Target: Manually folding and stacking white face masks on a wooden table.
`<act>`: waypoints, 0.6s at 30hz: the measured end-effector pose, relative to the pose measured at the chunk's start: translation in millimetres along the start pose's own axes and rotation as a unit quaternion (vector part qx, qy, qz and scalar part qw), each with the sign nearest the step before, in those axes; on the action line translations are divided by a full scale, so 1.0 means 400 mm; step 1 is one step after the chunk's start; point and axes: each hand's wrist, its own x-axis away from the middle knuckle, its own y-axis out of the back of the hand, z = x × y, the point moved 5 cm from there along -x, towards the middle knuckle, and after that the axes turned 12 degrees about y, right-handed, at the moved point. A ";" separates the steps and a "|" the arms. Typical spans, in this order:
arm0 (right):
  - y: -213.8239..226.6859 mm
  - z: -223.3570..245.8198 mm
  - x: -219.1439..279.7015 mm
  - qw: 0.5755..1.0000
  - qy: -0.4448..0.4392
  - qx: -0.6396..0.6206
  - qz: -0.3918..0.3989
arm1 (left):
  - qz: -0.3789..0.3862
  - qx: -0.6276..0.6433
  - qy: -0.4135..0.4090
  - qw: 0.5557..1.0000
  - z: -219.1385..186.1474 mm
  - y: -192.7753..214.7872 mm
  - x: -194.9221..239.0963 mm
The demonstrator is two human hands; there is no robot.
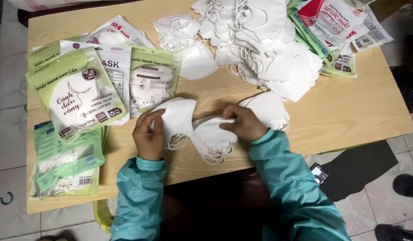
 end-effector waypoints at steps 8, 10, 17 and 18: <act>0.048 0.059 0.007 0.927 0.017 -0.366 -0.080 | -0.053 -0.021 -0.032 0.998 -0.017 0.004 0.008; 0.040 0.026 0.004 0.911 0.015 -0.397 -0.109 | -0.052 -0.028 -0.045 0.997 -0.023 0.007 0.012; -0.014 0.015 -0.011 0.839 -0.026 -0.513 -0.180 | 0.035 0.064 0.032 0.997 -0.029 -0.024 0.016; -0.026 0.028 -0.015 0.839 -0.026 -0.514 -0.179 | 0.034 0.064 0.032 0.997 -0.025 -0.035 0.025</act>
